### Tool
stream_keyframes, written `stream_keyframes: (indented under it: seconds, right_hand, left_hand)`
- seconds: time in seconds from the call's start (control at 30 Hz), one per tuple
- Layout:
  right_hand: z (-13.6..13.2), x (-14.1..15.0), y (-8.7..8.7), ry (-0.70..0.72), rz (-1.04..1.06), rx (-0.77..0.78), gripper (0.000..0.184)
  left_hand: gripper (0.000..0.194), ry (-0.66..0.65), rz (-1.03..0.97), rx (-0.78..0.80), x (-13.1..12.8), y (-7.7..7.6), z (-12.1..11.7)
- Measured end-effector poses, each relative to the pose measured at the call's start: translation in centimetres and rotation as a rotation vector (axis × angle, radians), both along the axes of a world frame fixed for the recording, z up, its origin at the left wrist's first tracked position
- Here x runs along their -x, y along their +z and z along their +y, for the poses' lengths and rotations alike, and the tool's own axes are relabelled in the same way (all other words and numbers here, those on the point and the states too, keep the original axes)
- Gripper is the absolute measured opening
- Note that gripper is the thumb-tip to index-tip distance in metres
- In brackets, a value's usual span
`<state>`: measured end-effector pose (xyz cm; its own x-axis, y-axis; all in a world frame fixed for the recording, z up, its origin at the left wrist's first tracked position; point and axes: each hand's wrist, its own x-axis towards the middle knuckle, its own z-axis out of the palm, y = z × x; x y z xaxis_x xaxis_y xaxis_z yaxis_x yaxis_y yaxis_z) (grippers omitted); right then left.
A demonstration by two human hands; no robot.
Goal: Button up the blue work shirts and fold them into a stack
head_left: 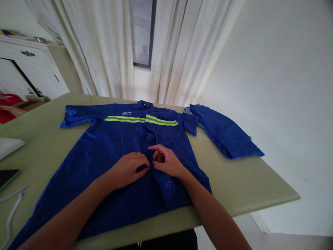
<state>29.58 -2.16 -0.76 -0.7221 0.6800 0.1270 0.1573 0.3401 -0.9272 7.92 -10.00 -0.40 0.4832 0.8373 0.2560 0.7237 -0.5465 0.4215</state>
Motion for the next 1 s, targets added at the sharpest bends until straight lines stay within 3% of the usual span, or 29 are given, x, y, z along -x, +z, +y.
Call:
stream_keyframes:
  seconds: [0.13, 0.43, 0.77, 1.0]
  right_hand:
    - [-1.0, 0.6, -0.3, -0.013, -0.085, -0.218, 0.059]
    - [-0.9, 0.5, -0.4, 0.006, -0.092, -0.189, 0.053]
    - [-1.8, 0.8, 0.3, 0.004, -0.258, -0.470, 0.051]
    - [-1.4, 0.7, 0.2, 0.037, -0.214, -0.417, 0.051]
  left_hand:
    - [0.012, -0.031, 0.144, -0.135, -0.4, -0.3, -0.1]
    - [0.014, 0.153, 0.183, -0.021, -0.8, -0.6, -0.3]
    - [0.011, 0.158, 0.171, -0.008, -0.9, -0.8, -0.2]
    - [0.010, 0.157, 0.118, -0.004, -0.8, -1.2, 0.0]
